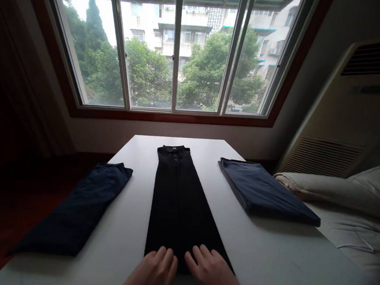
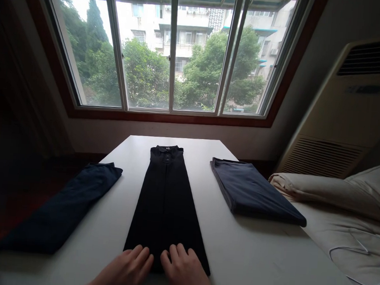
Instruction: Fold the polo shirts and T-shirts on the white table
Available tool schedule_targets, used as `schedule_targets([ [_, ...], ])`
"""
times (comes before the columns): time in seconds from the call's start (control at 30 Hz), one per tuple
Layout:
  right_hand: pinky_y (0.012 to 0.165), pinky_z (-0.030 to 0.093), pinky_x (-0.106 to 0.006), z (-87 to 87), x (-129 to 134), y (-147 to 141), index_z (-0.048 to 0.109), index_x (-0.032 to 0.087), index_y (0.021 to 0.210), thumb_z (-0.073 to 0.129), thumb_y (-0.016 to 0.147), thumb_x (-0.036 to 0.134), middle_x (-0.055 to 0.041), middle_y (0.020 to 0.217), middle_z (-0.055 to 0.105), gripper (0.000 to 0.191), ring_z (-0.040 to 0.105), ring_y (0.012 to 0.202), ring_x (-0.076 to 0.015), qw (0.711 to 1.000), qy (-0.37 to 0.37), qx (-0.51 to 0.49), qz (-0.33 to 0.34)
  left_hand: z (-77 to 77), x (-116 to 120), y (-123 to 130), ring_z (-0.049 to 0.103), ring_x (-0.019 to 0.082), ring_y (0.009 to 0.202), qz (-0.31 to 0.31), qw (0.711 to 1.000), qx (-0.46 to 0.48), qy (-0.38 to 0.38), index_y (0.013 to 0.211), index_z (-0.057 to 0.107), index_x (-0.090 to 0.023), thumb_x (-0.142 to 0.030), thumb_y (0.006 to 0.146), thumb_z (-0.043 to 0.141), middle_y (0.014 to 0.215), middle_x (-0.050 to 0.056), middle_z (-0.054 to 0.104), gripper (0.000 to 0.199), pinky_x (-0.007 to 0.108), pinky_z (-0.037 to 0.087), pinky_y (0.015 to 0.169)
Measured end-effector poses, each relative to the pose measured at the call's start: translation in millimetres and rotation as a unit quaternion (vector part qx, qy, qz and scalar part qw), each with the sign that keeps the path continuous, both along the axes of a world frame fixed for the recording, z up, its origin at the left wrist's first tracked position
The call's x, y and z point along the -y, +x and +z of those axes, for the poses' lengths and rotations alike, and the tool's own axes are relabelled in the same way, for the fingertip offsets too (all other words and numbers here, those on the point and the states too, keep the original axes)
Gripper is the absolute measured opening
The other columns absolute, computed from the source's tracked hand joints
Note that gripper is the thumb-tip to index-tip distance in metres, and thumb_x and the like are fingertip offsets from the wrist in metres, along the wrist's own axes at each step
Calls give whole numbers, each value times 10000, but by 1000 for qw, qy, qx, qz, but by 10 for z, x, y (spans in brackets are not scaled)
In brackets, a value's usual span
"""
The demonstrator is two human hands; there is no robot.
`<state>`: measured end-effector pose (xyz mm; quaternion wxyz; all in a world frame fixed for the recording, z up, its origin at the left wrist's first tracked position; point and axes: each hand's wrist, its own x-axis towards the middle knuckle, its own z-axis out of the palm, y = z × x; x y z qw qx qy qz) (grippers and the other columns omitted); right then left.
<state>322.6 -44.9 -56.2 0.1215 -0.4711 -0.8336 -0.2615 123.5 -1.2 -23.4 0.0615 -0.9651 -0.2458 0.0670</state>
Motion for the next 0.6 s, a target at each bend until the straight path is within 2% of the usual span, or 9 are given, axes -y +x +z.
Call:
schedule_targets([
  [0.07, 638, 456, -348, -52, -7, 74, 571, 213, 1019, 557, 660, 33, -16, 883, 685, 402, 636, 751, -228, 999, 1, -34, 10, 88, -23, 8, 620, 237, 891, 17, 999, 15, -40, 1110, 610, -126, -198, 896, 530, 1024, 107, 652, 239, 320, 518, 710],
  [0.13, 716, 457, -351, -76, -24, 157, 552, 206, 1108, 556, 675, 9, -22, 942, 685, 476, 640, 804, -225, 998, 3, -64, 9, 129, -45, 15, 619, 234, 907, 30, 998, 23, -59, 1111, 592, -134, -165, 879, 523, 1057, 98, 640, 244, 330, 523, 747],
  [0.2, 697, 442, -329, -65, -41, 219, 542, 196, 1139, 554, 698, -16, -22, 936, 679, 489, 635, 783, -210, 997, -15, -69, 9, 146, -56, 26, 628, 223, 891, 33, 998, 7, -57, 1115, 584, -127, -80, 879, 465, 1050, 96, 643, 269, 318, 523, 733],
  [0.3, 581, 390, -306, 18, -27, 239, 566, 194, 1065, 569, 748, -13, 0, 850, 660, 378, 613, 688, -189, 995, -72, -30, 55, 186, -37, 28, 651, 220, 882, 26, 998, -16, -57, 1081, 593, -128, -48, 902, 431, 1022, 93, 662, 254, 305, 521, 715],
  [0.47, 498, 325, -298, 354, 199, 123, 587, 205, 949, 596, 809, 44, 24, 809, 670, 214, 626, 621, -163, 967, -216, 34, 128, 335, 124, -57, 702, 213, 822, -5, 989, -7, -147, 1015, 619, -176, -180, 944, 498, 975, 52, 714, 140, 268, 514, 646],
  [0.6, 476, 352, -238, 739, 463, 64, 610, 232, 932, 576, 887, 200, 39, 814, 711, 65, 647, 602, -130, 910, -382, -21, 159, 464, 333, -233, 709, 180, 706, -25, 965, -13, -259, 986, 654, -238, -261, 933, 554, 893, 4, 741, 115, 215, 478, 552],
])
